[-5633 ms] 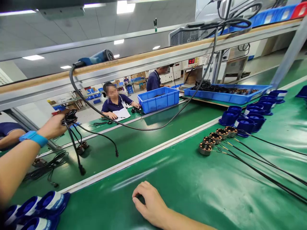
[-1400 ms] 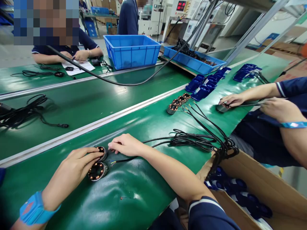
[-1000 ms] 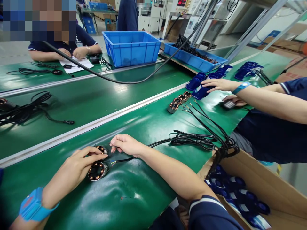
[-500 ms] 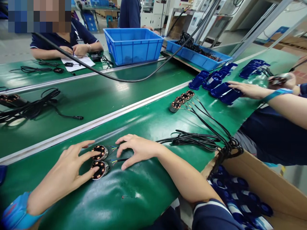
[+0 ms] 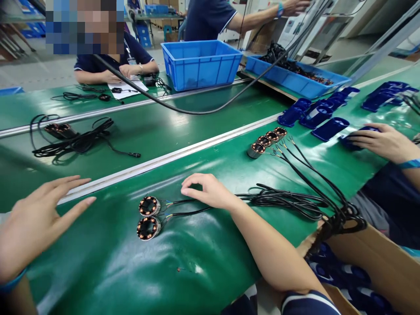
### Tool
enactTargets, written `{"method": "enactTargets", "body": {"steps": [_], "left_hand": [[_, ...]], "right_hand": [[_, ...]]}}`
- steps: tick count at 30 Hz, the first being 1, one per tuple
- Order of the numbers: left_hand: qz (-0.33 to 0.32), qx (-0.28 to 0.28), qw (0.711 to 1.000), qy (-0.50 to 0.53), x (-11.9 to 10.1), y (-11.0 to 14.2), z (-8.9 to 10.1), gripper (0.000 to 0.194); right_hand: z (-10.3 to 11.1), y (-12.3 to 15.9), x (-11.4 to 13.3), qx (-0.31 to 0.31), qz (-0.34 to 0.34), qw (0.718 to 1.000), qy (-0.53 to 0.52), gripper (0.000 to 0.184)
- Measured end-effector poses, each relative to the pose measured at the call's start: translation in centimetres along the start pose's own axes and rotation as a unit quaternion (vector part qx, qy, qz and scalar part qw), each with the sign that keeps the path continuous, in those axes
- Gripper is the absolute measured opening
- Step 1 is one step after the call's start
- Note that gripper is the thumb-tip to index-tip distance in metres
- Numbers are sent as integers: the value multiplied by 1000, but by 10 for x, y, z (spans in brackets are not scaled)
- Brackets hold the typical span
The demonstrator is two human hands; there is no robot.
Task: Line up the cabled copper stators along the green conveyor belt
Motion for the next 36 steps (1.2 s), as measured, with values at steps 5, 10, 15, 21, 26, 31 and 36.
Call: {"method": "enactTargets", "body": {"steps": [5, 10, 15, 21, 26, 31, 36], "left_hand": [[56, 191, 972, -125, 15, 1, -43, 46], [60, 237, 968, -62, -10, -8, -71, 36], [83, 221, 971, -43, -24, -8, -70, 27], [98, 208, 973, -37, -26, -9, -79, 24], [110, 214, 970, -46, -30, -12, -86, 34], [116, 227, 966, -52, -35, -17, -84, 41], [115, 232, 964, -66, -41, -17, -84, 51]], "right_hand": [[-3, -11, -14, -61, -37, 997, 13, 25], [-33, -78, 21, -17, 29, 994, 105, 16], [-93, -204, 54, 25, 93, 945, 312, 32], [-148, -340, 66, -7, 108, 906, 409, 63], [-186, -378, 72, -14, 128, 880, 457, 66], [-201, -384, 63, -17, 121, 864, 488, 65], [-175, -407, 45, 38, 42, 843, 536, 56]]}}
Point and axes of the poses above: each hand's wrist, its own y-axis away from the middle knuckle, its own z-axis out of the back of the hand, x = y × z, the point moved 5 cm from there along -y, towards the middle knuckle, and after that the axes turned 6 degrees about -z, right-handed, at the moved point
